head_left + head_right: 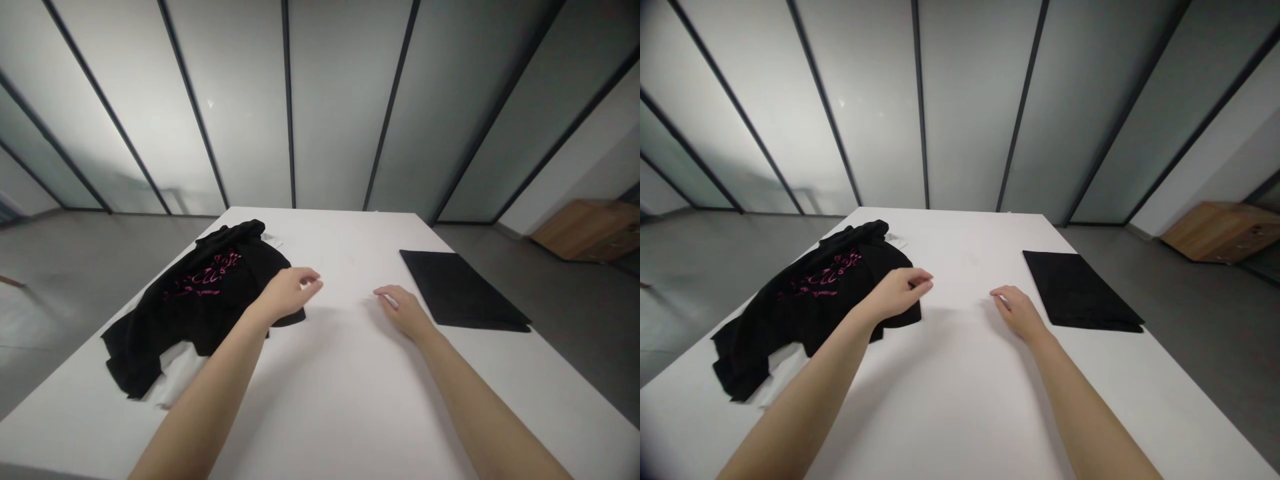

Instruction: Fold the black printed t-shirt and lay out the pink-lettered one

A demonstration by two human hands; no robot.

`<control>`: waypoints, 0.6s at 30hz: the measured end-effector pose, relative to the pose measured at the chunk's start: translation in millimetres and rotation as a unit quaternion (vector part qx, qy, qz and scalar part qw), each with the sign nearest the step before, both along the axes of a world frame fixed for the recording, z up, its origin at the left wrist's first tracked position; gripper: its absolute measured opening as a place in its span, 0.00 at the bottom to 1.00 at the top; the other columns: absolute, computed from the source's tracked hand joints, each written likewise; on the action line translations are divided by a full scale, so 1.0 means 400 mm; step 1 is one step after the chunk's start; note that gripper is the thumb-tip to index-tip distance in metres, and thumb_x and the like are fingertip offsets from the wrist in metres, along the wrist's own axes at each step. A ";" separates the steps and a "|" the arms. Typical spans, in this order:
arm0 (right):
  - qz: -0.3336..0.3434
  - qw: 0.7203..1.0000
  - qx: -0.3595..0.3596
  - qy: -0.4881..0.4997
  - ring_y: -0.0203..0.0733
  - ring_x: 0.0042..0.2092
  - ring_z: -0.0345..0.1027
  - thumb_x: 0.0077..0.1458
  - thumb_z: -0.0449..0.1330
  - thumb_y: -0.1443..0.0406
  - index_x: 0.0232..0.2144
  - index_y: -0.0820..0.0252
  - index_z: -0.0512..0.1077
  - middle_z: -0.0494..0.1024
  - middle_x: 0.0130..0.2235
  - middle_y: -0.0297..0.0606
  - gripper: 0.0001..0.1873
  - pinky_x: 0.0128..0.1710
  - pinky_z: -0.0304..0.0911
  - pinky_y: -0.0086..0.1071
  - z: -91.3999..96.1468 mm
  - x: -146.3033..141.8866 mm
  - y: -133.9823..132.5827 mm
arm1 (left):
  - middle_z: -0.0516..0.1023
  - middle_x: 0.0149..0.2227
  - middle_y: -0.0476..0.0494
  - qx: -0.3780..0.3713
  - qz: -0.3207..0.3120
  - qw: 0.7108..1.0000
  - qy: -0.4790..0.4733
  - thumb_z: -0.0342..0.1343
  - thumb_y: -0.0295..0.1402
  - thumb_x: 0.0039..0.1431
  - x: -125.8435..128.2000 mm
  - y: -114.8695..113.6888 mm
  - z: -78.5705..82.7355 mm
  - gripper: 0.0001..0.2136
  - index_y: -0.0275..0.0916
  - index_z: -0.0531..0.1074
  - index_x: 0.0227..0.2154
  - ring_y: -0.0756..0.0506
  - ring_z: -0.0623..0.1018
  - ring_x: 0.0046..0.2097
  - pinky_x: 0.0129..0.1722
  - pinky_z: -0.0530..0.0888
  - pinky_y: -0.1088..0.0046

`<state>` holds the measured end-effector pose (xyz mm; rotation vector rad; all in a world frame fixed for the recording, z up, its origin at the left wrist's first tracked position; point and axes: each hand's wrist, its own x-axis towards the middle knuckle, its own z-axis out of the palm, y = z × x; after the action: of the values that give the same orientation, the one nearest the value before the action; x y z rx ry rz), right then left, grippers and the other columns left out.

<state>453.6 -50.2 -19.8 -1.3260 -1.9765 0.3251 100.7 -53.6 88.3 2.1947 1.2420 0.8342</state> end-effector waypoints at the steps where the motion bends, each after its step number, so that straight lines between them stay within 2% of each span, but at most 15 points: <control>1: 0.001 1.000 -0.005 -0.001 0.52 0.49 0.76 0.64 0.56 0.59 0.42 0.53 0.80 0.84 0.45 0.43 0.13 0.57 0.67 0.47 0.002 0.000 -0.001 | 0.85 0.46 0.37 0.043 0.088 0.995 0.007 0.58 0.45 0.66 -0.025 0.016 -0.007 0.15 0.41 0.81 0.45 0.34 0.82 0.49 0.51 0.75 0.57; 3: 0.005 1.000 -0.007 -0.004 0.51 0.48 0.77 0.65 0.56 0.60 0.42 0.53 0.80 0.84 0.44 0.43 0.13 0.55 0.68 0.45 0.003 0.001 -0.003 | 0.80 0.52 0.29 0.073 0.261 0.961 0.047 0.63 0.49 0.61 -0.086 0.054 -0.041 0.20 0.39 0.78 0.48 0.26 0.77 0.57 0.55 0.72 0.49; 4: 0.009 1.000 -0.006 -0.006 0.51 0.48 0.77 0.65 0.56 0.60 0.42 0.53 0.80 0.84 0.44 0.42 0.13 0.54 0.68 0.44 0.003 0.001 -0.003 | 0.77 0.55 0.24 0.055 0.333 0.938 0.078 0.66 0.52 0.56 -0.117 0.073 -0.065 0.26 0.37 0.76 0.49 0.22 0.74 0.59 0.55 0.71 0.44; 5: 0.014 1.000 -0.003 -0.006 0.50 0.47 0.77 0.66 0.56 0.60 0.42 0.54 0.80 0.85 0.44 0.42 0.13 0.53 0.69 0.43 0.001 0.001 -0.003 | 0.76 0.55 0.20 0.026 0.391 0.914 0.101 0.69 0.55 0.50 -0.146 0.088 -0.093 0.31 0.36 0.75 0.48 0.18 0.71 0.60 0.55 0.70 0.39; 6: 0.021 1.000 0.001 -0.006 0.50 0.47 0.78 0.66 0.56 0.61 0.43 0.54 0.80 0.85 0.44 0.42 0.13 0.53 0.69 0.42 -0.001 0.000 -0.002 | 0.75 0.54 0.20 -0.011 0.421 0.899 0.122 0.71 0.55 0.47 -0.171 0.099 -0.121 0.32 0.36 0.75 0.46 0.16 0.70 0.60 0.55 0.69 0.37; 9: 0.037 0.999 0.007 -0.001 0.49 0.46 0.78 0.66 0.56 0.61 0.43 0.54 0.80 0.85 0.43 0.41 0.12 0.50 0.70 0.40 -0.009 -0.003 0.000 | 0.74 0.56 0.24 -0.053 0.449 0.872 0.187 0.63 0.46 0.59 -0.215 0.116 -0.180 0.15 0.40 0.77 0.40 0.19 0.69 0.61 0.56 0.67 0.39; 11: 0.045 0.999 0.006 0.003 0.48 0.45 0.79 0.66 0.57 0.61 0.42 0.53 0.81 0.85 0.43 0.40 0.12 0.49 0.71 0.40 -0.013 -0.006 0.001 | 0.75 0.53 0.29 -0.046 0.454 0.874 0.169 0.55 0.40 0.65 -0.223 0.123 -0.186 0.09 0.41 0.77 0.37 0.24 0.71 0.59 0.55 0.68 0.44; 13: 0.047 0.999 0.004 0.008 0.49 0.45 0.79 0.65 0.57 0.61 0.42 0.53 0.81 0.85 0.42 0.40 0.12 0.48 0.71 0.40 -0.013 -0.007 0.003 | 0.76 0.43 0.35 -0.017 0.432 0.899 0.075 0.51 0.38 0.68 -0.216 0.133 -0.165 0.10 0.42 0.74 0.34 0.32 0.75 0.51 0.52 0.70 0.54; 15: 0.044 0.999 0.003 0.014 0.49 0.44 0.79 0.65 0.58 0.61 0.42 0.54 0.81 0.85 0.42 0.41 0.12 0.48 0.72 0.41 -0.010 -0.009 0.003 | 0.72 0.34 0.44 0.053 0.393 0.915 -0.076 0.49 0.40 0.70 -0.195 0.137 -0.124 0.12 0.42 0.69 0.32 0.40 0.74 0.42 0.47 0.71 0.64; 18: 0.036 0.999 -0.004 0.037 0.49 0.45 0.79 0.66 0.58 0.61 0.41 0.54 0.82 0.86 0.42 0.42 0.12 0.48 0.73 0.42 0.002 -0.023 -0.004 | 0.68 0.31 0.50 0.172 0.310 0.893 -0.279 0.50 0.46 0.72 -0.132 0.106 -0.045 0.15 0.43 0.65 0.32 0.46 0.71 0.37 0.42 0.70 0.71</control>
<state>444.5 -51.9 -18.8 -1.2317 -1.9670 0.4098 47.8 -11.2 70.3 1.5641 1.5706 1.9068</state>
